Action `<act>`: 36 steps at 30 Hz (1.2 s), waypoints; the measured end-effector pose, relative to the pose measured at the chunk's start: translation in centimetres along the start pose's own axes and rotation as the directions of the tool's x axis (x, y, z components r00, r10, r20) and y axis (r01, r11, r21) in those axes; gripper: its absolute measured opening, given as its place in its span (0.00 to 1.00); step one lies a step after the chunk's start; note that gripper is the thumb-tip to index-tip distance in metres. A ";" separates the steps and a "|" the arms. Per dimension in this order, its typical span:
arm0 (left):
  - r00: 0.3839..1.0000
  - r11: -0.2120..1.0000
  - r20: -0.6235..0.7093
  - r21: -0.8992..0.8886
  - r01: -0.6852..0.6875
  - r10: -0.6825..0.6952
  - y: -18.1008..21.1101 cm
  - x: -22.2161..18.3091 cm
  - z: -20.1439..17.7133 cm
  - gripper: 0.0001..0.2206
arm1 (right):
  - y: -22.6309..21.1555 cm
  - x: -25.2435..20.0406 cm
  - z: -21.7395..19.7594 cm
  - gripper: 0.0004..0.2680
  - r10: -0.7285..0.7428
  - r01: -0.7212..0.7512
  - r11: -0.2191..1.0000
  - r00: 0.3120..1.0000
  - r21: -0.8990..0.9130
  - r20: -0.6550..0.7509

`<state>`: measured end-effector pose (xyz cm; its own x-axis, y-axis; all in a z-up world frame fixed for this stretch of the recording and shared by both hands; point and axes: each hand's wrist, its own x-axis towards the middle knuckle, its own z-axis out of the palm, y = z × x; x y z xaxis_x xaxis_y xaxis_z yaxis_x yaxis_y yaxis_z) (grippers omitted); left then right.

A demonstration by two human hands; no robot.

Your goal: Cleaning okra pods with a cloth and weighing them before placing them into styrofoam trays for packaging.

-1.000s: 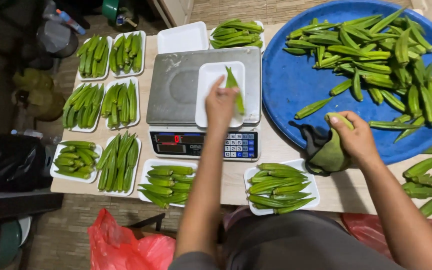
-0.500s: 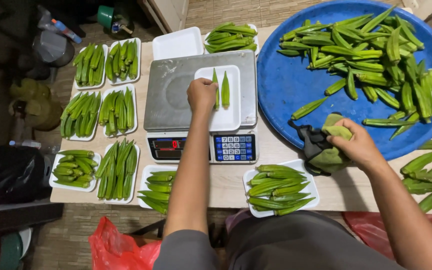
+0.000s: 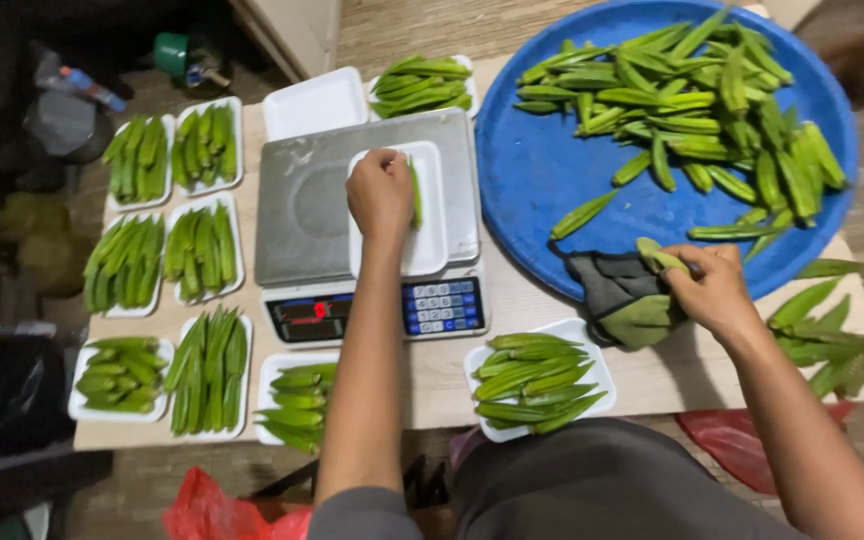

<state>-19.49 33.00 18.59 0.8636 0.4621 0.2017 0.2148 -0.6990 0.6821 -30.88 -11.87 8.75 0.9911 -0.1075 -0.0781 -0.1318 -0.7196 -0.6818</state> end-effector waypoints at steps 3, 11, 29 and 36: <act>0.985 0.976 -0.045 -0.136 -0.172 0.168 2.7 -1.9 4.4 0.11 | -1.2 -1.4 -1.7 0.09 0.218 -0.261 0.870 0.964 0.419 0.150; 0.794 0.929 0.491 -0.104 -0.356 0.359 8.6 -10.6 19.1 0.14 | 5.4 -2.4 -1.6 0.06 0.424 -0.401 0.085 0.843 0.912 0.331; 0.777 0.997 0.625 0.057 0.044 -0.070 19.4 -13.5 30.4 0.17 | 2.6 -5.4 -6.4 0.15 0.320 -0.307 -0.200 0.877 0.931 0.358; 0.615 0.964 0.788 0.145 -0.221 0.022 19.4 -14.0 25.1 0.22 | 3.4 -3.5 -5.5 0.15 0.234 -0.289 -0.227 0.911 0.930 0.340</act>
<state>-15.94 -0.70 11.37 0.8955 -0.1614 -0.4147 0.0826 -0.8554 0.5113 -34.86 -17.71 10.68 0.8778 -0.0332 -0.4779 -0.2403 0.8325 -0.4991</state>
